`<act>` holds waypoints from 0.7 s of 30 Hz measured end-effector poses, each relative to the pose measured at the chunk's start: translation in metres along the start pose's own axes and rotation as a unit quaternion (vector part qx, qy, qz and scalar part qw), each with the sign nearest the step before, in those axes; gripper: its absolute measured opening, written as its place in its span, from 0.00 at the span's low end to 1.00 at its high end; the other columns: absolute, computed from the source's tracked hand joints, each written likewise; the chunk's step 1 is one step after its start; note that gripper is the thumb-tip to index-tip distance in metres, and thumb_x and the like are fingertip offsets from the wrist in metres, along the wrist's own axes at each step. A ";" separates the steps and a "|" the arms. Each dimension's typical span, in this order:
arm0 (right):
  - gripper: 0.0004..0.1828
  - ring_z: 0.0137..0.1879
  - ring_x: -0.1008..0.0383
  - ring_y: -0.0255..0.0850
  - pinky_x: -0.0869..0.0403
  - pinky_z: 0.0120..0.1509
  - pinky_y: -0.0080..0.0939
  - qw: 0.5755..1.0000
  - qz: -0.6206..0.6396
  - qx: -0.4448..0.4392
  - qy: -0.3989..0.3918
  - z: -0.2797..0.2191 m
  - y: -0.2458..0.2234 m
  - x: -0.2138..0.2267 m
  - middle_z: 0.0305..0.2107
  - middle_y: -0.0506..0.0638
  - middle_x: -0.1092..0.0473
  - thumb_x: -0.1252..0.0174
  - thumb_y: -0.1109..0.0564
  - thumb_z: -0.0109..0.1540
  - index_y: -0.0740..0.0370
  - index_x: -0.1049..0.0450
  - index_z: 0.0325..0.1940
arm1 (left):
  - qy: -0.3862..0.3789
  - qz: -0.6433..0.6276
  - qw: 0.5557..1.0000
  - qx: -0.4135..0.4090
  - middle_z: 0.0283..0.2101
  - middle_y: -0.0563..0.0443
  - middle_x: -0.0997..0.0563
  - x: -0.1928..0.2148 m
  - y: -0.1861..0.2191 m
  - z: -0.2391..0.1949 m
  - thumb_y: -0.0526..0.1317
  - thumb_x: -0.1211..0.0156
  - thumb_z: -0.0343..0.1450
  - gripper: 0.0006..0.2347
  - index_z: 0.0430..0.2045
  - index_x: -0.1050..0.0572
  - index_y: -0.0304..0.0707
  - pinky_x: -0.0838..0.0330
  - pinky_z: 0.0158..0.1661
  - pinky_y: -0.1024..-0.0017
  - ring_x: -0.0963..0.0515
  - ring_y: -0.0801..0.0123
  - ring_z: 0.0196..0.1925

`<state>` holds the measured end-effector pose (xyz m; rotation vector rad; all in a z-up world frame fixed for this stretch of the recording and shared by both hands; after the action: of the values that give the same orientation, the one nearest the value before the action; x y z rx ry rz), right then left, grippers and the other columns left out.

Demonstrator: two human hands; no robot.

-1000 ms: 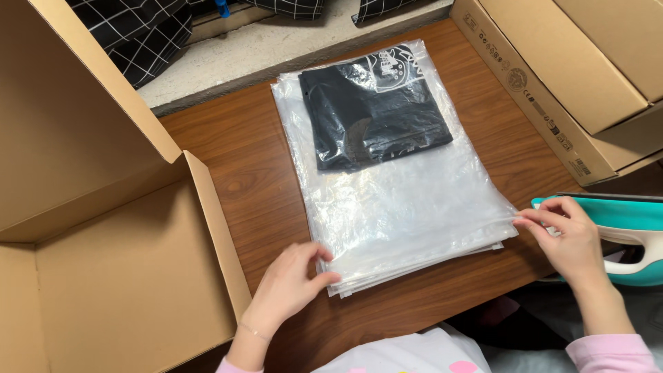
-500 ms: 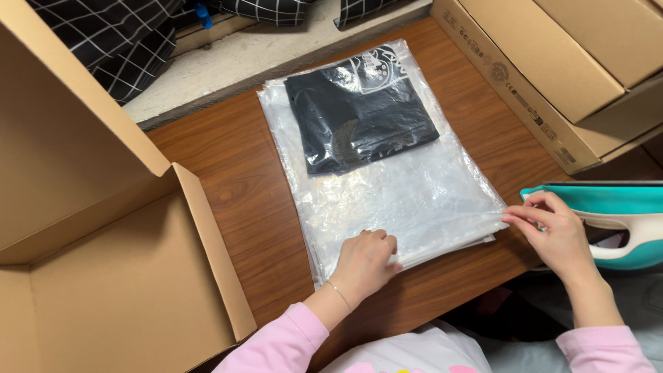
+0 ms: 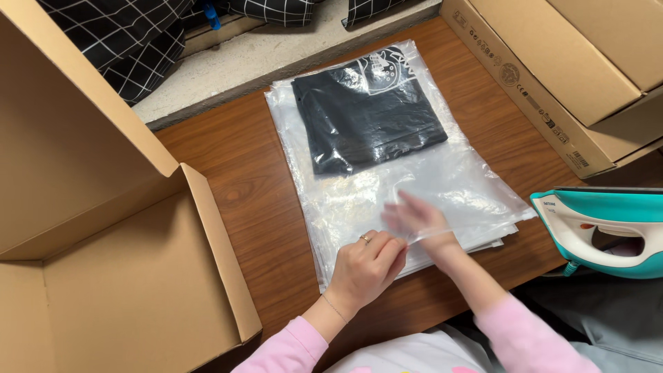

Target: The person hangs a beige garment on a metal hanger and places it on a clothing rack. They then open a cardboard box, remove a black garment from a plastic bag, and hang it on a green hanger on the rack. Finally, they remove a gray garment from the rack.

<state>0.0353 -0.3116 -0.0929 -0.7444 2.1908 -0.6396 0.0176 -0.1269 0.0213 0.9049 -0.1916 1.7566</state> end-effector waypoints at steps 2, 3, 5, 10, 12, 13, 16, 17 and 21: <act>0.30 0.66 0.25 0.59 0.27 0.72 0.52 0.999 0.010 0.004 0.039 -0.011 -0.027 -0.054 0.61 0.69 0.28 0.46 0.60 0.66 0.68 0.34 0.74 | 0.002 -0.013 1.000 -0.010 0.29 0.52 0.28 0.008 0.004 0.004 0.34 0.41 0.79 0.06 0.32 0.25 0.40 0.42 0.19 0.69 0.31 0.64 0.24; 0.32 0.69 0.24 0.48 0.23 0.70 0.36 0.997 0.021 0.011 0.079 -0.017 -0.042 -0.082 0.63 0.67 0.27 0.43 0.64 0.64 0.76 0.37 0.72 | 0.004 -0.028 0.999 -0.021 0.29 0.51 0.28 0.013 0.005 0.007 0.34 0.42 0.80 0.06 0.31 0.25 0.39 0.41 0.20 0.68 0.30 0.62 0.24; 0.28 0.68 0.23 0.42 0.21 0.67 0.32 0.996 0.018 -0.004 0.083 0.005 -0.044 -0.093 0.61 0.60 0.25 0.41 0.57 0.66 0.75 0.32 0.67 | -0.031 -0.076 0.997 -0.008 0.30 0.52 0.25 0.017 0.003 0.010 0.36 0.40 0.80 0.06 0.32 0.25 0.41 0.39 0.21 0.68 0.26 0.62 0.24; 0.21 0.29 0.18 0.44 0.11 0.39 0.40 0.982 0.176 -0.027 0.061 0.095 -0.027 -0.065 0.25 0.52 0.31 0.28 0.56 0.66 0.76 0.31 0.39 | -0.082 -0.140 0.984 0.080 0.34 0.49 0.17 0.016 -0.066 0.038 0.45 0.36 0.75 0.09 0.42 0.21 0.43 0.17 0.36 0.66 0.13 0.57 0.40; 0.35 0.24 0.24 0.36 0.18 0.25 0.32 0.997 0.057 -0.055 0.023 0.122 -0.023 -0.059 0.26 0.50 0.28 0.30 0.34 0.65 0.73 0.26 0.45 | -0.122 -0.087 0.979 0.140 0.48 0.35 0.19 -0.001 -0.127 0.053 0.46 0.41 0.77 0.16 0.55 0.24 0.35 0.22 0.55 0.50 0.17 0.41 0.54; 0.35 0.24 0.24 0.36 0.18 0.25 0.32 0.997 0.056 -0.055 0.022 0.120 -0.023 -0.065 0.26 0.50 0.28 0.30 0.34 0.65 0.73 0.26 0.45 | -0.120 -0.086 0.979 0.141 0.48 0.35 0.19 -0.003 -0.150 0.060 0.46 0.41 0.77 0.16 0.55 0.24 0.35 0.22 0.55 0.50 0.17 0.41 0.54; 0.31 0.18 0.34 0.29 0.32 0.17 0.19 0.997 -0.023 -0.021 0.067 0.124 -0.026 -0.066 0.20 0.49 0.34 0.29 0.34 0.64 0.67 0.26 0.39 | -0.175 0.000 0.963 0.207 0.68 0.28 0.28 -0.022 -0.221 0.084 0.51 0.46 0.80 0.24 0.66 0.31 0.33 0.32 0.69 0.45 0.27 0.39 0.71; 0.29 0.22 0.29 0.33 0.27 0.20 0.26 0.993 -0.054 0.016 0.103 0.132 -0.024 -0.059 0.23 0.50 0.32 0.25 0.37 0.62 0.65 0.26 0.40 | -0.228 0.026 0.944 0.236 0.73 0.33 0.33 -0.034 -0.242 0.091 0.53 0.49 0.80 0.25 0.70 0.35 0.38 0.37 0.71 0.42 0.34 0.43 0.76; 0.29 0.21 0.26 0.38 0.30 0.20 0.25 0.977 -0.117 0.058 0.169 0.114 -0.022 -0.063 0.22 0.53 0.27 0.21 0.37 0.57 0.58 0.29 0.40 | -0.334 0.119 0.895 0.269 0.82 0.45 0.43 -0.081 -0.311 0.108 0.56 0.57 0.82 0.27 0.79 0.43 0.54 0.50 0.76 0.36 0.44 0.53 0.84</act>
<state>0.1650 -0.3094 -0.1190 -0.8935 2.3630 -1.0722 0.3493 -0.1248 -0.0490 1.9579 -0.2719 1.6776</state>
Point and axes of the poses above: each hand's wrist, its own z-axis towards the middle knuckle, its own x-axis out of the back of the hand, y = z × x, the point moved 3 cm from there along z, towards the middle knuckle
